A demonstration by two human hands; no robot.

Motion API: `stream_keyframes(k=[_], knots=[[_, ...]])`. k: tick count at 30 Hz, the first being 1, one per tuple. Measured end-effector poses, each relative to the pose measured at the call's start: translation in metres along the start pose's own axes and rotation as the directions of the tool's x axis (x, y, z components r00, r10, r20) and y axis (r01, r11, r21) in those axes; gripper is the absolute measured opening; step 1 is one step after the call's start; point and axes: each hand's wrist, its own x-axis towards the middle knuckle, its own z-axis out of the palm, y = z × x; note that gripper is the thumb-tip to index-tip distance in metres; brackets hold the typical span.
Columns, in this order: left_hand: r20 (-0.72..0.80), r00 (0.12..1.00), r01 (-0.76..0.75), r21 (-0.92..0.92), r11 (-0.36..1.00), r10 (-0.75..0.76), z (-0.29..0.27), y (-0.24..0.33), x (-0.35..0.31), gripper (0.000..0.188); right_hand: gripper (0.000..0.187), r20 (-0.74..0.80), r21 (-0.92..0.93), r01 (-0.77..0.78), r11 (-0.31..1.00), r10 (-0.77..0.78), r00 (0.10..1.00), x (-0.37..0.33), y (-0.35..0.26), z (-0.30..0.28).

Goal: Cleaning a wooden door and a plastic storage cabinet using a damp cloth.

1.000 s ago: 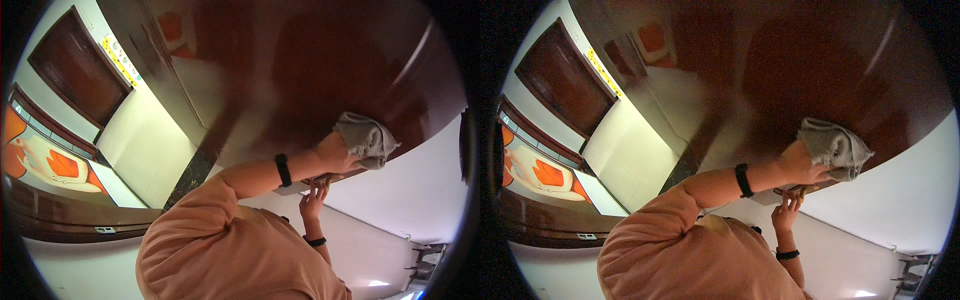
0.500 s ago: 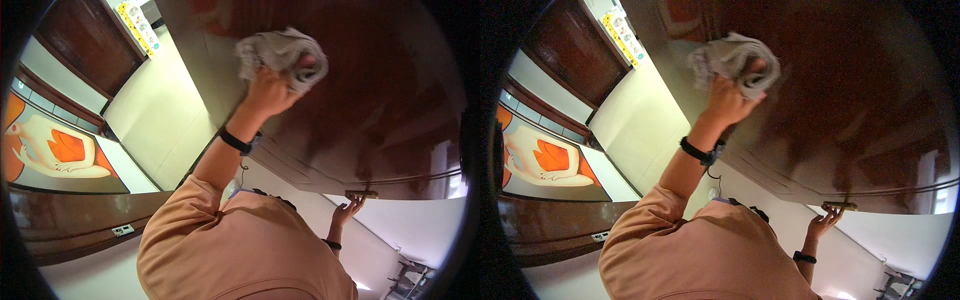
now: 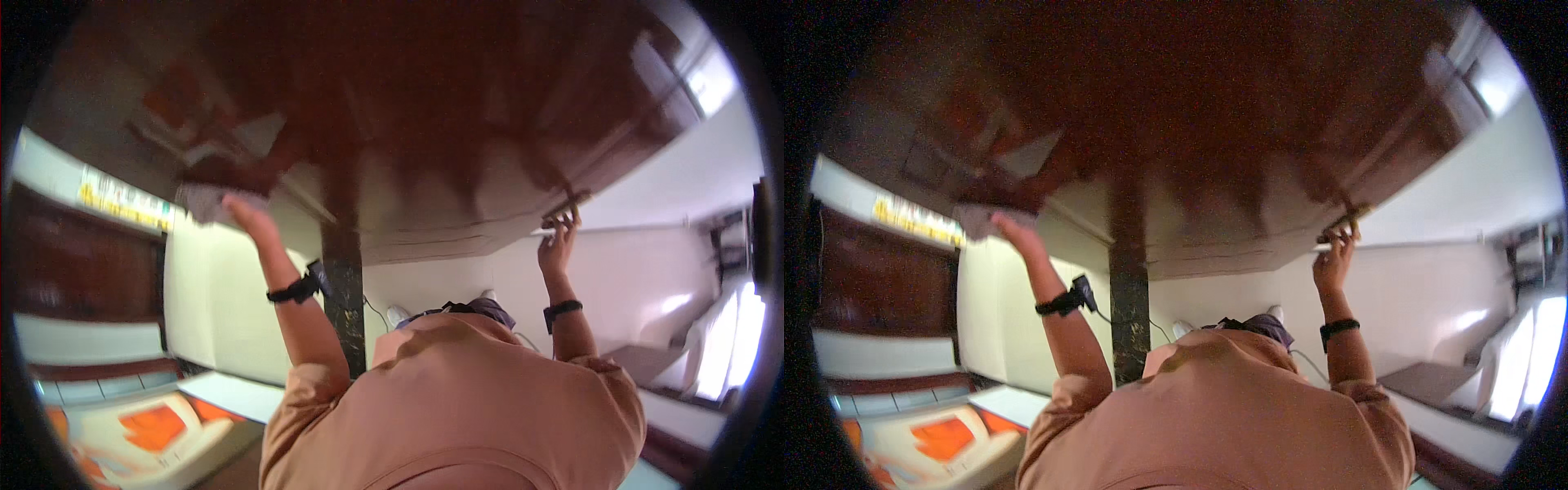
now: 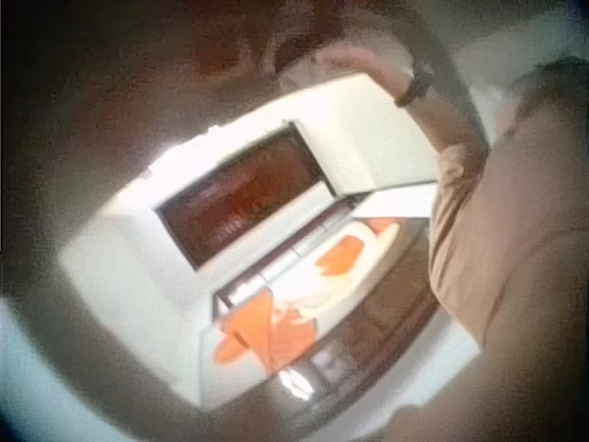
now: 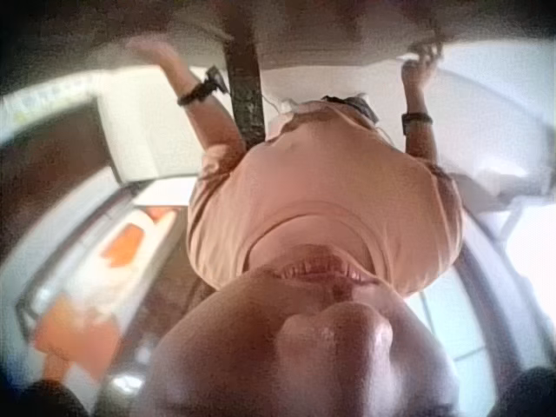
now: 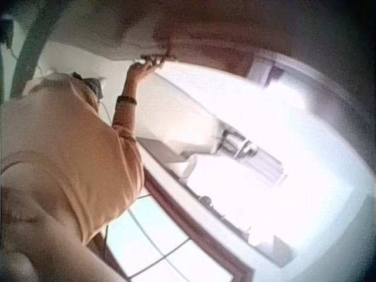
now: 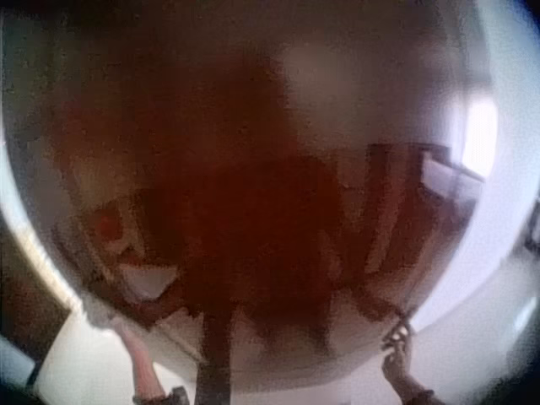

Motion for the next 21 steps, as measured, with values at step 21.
stream_keyframes(k=[21], knots=[[0.632, 0.314, -0.922, 0.025, 0.386, 0.709, 0.250, 0.024, -0.377, 0.073, 0.068, 0.282, 0.245, 0.266, 0.932, -0.331, 0.901, 0.003, 0.033, -0.021]])
